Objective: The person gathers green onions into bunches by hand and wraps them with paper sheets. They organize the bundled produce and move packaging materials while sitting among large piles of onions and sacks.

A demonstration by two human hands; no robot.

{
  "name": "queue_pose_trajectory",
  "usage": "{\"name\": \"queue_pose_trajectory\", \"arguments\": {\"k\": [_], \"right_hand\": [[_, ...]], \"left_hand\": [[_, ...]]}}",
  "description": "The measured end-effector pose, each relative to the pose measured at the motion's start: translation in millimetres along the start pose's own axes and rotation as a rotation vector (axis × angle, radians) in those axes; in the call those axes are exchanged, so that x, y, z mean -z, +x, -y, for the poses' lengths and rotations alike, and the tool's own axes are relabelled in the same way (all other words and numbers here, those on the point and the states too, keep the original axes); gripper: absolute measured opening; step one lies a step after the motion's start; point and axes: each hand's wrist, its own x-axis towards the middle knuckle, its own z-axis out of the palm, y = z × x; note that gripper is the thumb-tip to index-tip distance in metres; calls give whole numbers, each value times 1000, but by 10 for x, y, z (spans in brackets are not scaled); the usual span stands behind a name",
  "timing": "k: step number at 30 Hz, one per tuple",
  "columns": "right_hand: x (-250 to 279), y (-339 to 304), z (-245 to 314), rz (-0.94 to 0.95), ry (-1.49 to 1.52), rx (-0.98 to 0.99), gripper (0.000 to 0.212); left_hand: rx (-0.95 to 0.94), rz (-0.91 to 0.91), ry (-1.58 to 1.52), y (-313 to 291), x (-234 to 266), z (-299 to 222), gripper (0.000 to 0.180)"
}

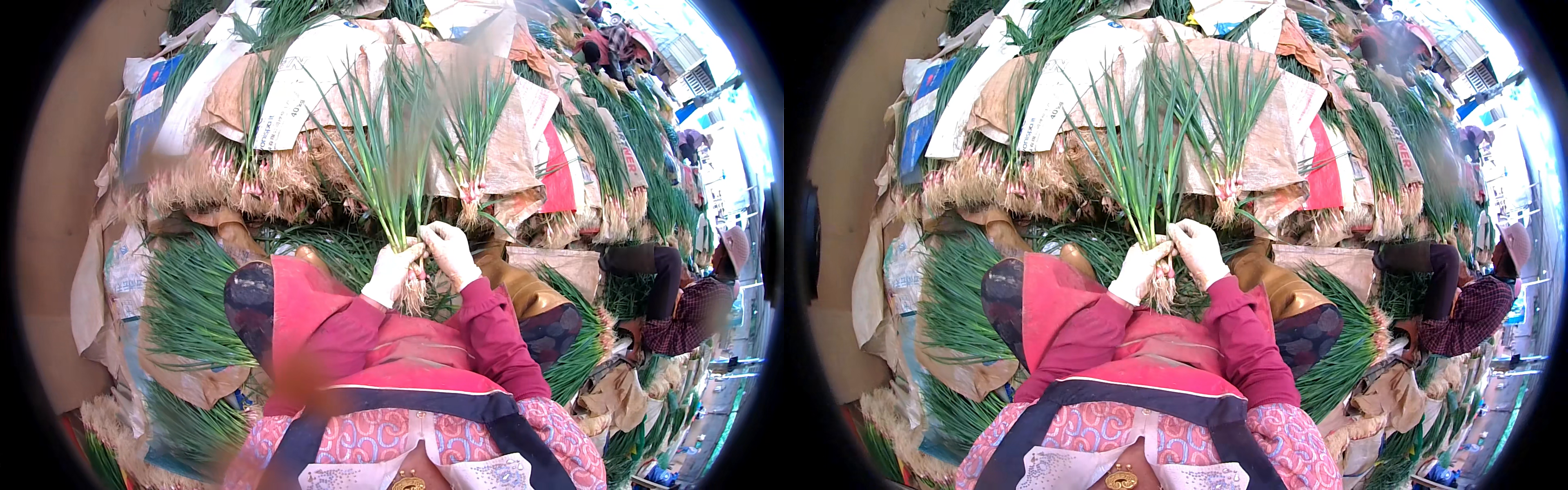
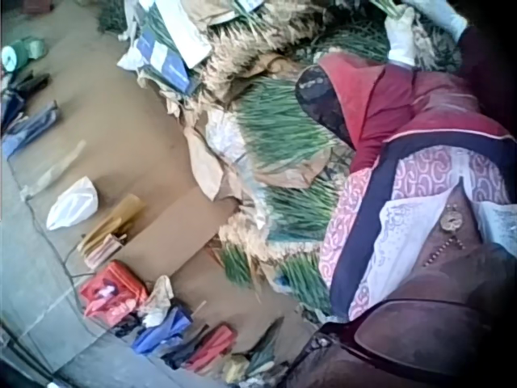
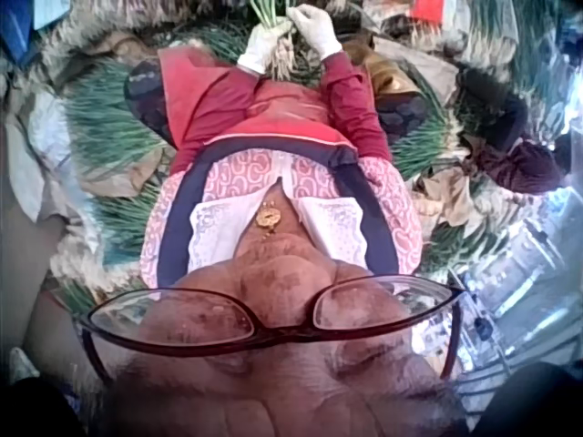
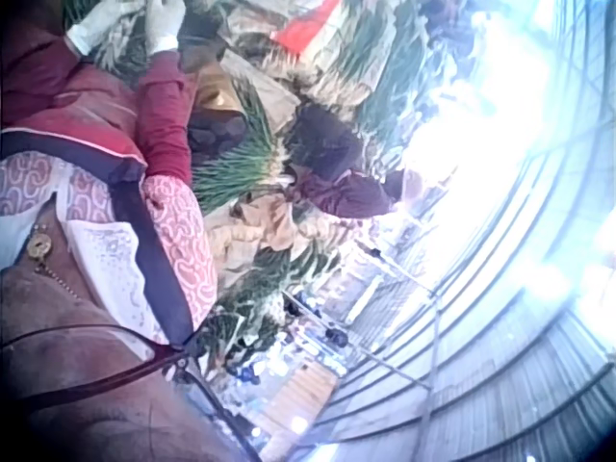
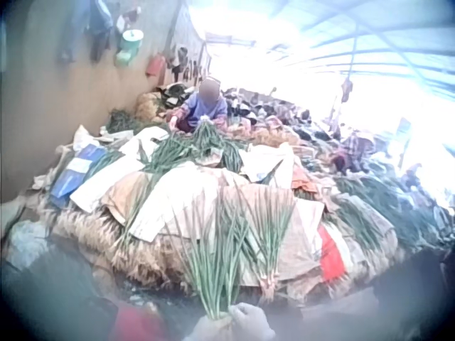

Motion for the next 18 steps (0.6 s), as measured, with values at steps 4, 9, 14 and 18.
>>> {"name": "queue_pose_trajectory", "arguments": {"k": [4, 9, 14, 18], "right_hand": [[-60, 56, -204, -93, 260, -132, 22], [143, 227, -557, -238, -433, -23, 38], [302, 217, 186, -294, -949, 99, 41], [686, 673, 215, -577, -1042, 119, 26]], "left_hand": [[-81, -21, -47, -56, -72, -78, 11], [-118, -44, -20, -90, -79, -75, 15], [-102, 25, -118, -64, -38, -88, 21], [-2, 101, -261, -28, -67, -105, 24]]}}
